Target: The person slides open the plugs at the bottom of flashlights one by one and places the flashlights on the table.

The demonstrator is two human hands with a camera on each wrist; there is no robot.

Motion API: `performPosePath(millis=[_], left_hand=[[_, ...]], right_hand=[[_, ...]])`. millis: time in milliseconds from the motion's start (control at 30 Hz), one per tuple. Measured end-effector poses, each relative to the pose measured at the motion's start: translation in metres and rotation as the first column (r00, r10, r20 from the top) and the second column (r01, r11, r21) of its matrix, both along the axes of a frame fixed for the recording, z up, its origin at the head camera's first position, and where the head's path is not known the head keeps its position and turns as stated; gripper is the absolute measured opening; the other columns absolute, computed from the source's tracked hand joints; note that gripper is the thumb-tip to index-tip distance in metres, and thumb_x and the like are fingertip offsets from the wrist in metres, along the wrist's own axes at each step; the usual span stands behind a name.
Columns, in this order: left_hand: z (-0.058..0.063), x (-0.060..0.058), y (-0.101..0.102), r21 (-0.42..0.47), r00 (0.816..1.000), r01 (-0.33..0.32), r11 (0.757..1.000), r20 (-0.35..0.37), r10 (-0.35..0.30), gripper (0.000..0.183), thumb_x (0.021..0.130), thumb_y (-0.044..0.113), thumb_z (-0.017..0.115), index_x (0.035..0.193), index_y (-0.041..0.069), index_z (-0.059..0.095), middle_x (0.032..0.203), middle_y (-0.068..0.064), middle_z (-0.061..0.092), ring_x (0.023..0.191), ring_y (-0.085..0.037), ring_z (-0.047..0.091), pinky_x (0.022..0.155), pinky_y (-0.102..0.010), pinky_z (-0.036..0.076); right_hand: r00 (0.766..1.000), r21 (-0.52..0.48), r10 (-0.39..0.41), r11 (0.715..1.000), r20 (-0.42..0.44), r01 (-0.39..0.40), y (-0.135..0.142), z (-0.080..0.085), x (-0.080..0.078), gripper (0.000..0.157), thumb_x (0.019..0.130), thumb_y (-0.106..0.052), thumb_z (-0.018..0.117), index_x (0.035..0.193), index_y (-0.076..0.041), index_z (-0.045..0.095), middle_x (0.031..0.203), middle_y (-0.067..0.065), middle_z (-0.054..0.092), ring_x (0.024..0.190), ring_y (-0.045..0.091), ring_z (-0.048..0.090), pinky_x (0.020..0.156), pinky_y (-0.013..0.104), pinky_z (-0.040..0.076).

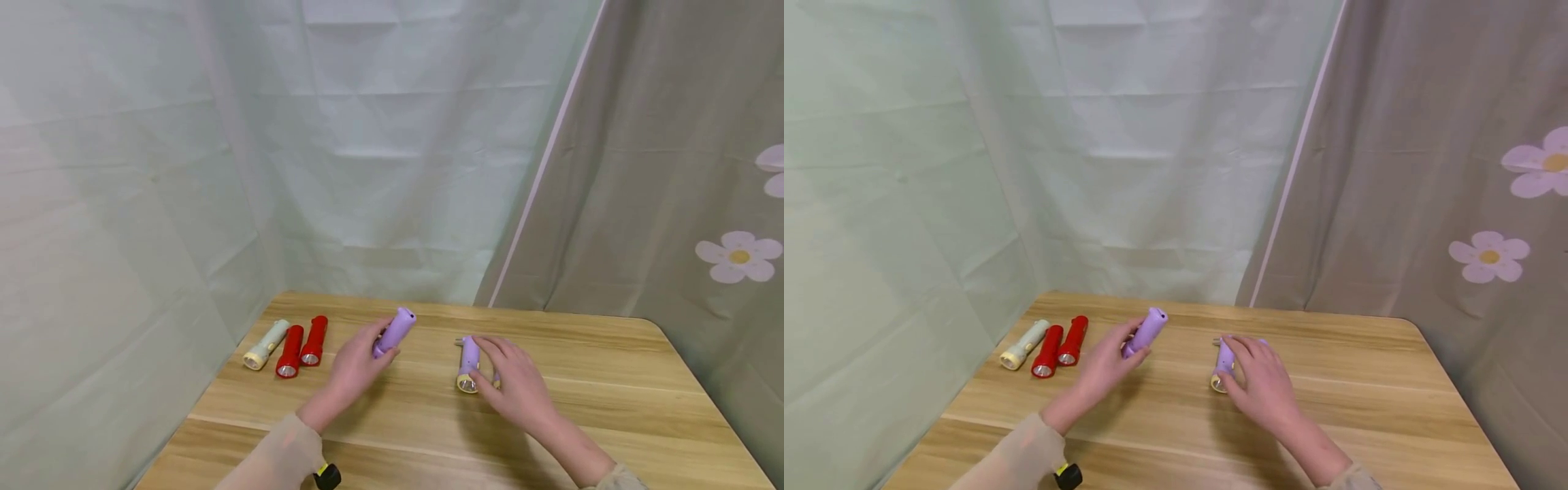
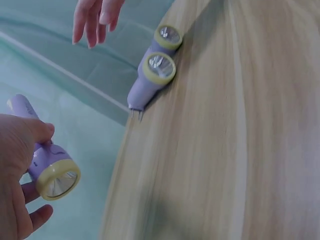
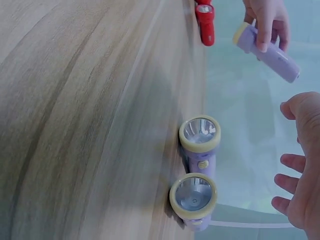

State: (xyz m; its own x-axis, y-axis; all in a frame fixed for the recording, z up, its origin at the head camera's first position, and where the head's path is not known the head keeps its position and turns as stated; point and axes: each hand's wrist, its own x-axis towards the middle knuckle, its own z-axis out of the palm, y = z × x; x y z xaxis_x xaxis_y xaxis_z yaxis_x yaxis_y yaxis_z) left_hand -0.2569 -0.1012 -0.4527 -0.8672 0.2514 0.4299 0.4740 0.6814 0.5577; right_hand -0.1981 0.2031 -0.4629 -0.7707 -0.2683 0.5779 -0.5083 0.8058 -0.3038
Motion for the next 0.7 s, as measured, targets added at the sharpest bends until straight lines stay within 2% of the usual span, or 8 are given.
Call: performPosePath(millis=[333, 433, 567, 600, 700], left_hand=[[0.0, 0.021, 0.019, -0.011, 0.988, 0.028, 1.0, -0.155, -0.029, 0.059, 0.086, 0.025, 0.084, 0.14, 0.018, 0.061, 0.122, -0.002, 0.068, 0.106, -0.021, 0.063, 0.088, -0.044, 0.054], [-0.001, 0.027, 0.026, -0.005, 0.978, 0.04, 0.999, -0.206, -0.04, 0.059, 0.085, 0.026, 0.085, 0.138, 0.019, 0.061, 0.121, -0.001, 0.068, 0.106, -0.02, 0.062, 0.087, -0.042, 0.053], [-0.002, 0.034, 0.035, 0.008, 0.956, 0.053, 0.999, -0.29, -0.048, 0.06, 0.082, 0.026, 0.087, 0.136, 0.019, 0.062, 0.116, -0.001, 0.068, 0.103, -0.019, 0.062, 0.084, -0.04, 0.053], [-0.002, 0.035, 0.038, 0.016, 0.95, 0.059, 0.998, -0.309, -0.051, 0.06, 0.082, 0.026, 0.087, 0.135, 0.018, 0.063, 0.114, -0.001, 0.068, 0.101, -0.019, 0.062, 0.083, -0.039, 0.053], [-0.003, 0.04, 0.044, 0.037, 0.937, 0.073, 0.997, -0.345, -0.056, 0.059, 0.08, 0.025, 0.089, 0.133, 0.017, 0.064, 0.111, -0.001, 0.067, 0.097, -0.018, 0.061, 0.078, -0.037, 0.053]], right_hand=[[0.997, -0.077, 0.022, 0.997, -0.072, -0.028, 0.0, 0.006, 0.006, 0.061, 0.088, -0.024, 0.079, 0.143, -0.009, 0.057, 0.136, 0.008, 0.062, 0.126, 0.032, 0.057, 0.102, 0.057, 0.042], [0.997, -0.127, 0.039, 0.991, -0.072, -0.048, -0.004, 0.01, 0.01, 0.063, 0.089, -0.022, 0.079, 0.146, -0.013, 0.055, 0.138, 0.007, 0.061, 0.127, 0.031, 0.056, 0.102, 0.056, 0.042], [0.997, -0.221, 0.06, 0.973, -0.041, -0.067, -0.012, 0.017, 0.016, 0.064, 0.09, -0.02, 0.079, 0.148, -0.016, 0.053, 0.139, 0.004, 0.061, 0.125, 0.025, 0.056, 0.099, 0.053, 0.046], [0.997, -0.247, 0.066, 0.966, -0.033, -0.073, -0.014, 0.018, 0.018, 0.064, 0.09, -0.019, 0.079, 0.148, -0.016, 0.053, 0.139, 0.003, 0.061, 0.125, 0.023, 0.055, 0.098, 0.052, 0.047], [0.994, -0.316, 0.09, 0.943, -0.054, -0.102, -0.021, 0.02, 0.02, 0.062, 0.089, -0.014, 0.079, 0.146, -0.015, 0.055, 0.138, 0.0, 0.061, 0.12, 0.018, 0.056, 0.097, 0.038, 0.047]])
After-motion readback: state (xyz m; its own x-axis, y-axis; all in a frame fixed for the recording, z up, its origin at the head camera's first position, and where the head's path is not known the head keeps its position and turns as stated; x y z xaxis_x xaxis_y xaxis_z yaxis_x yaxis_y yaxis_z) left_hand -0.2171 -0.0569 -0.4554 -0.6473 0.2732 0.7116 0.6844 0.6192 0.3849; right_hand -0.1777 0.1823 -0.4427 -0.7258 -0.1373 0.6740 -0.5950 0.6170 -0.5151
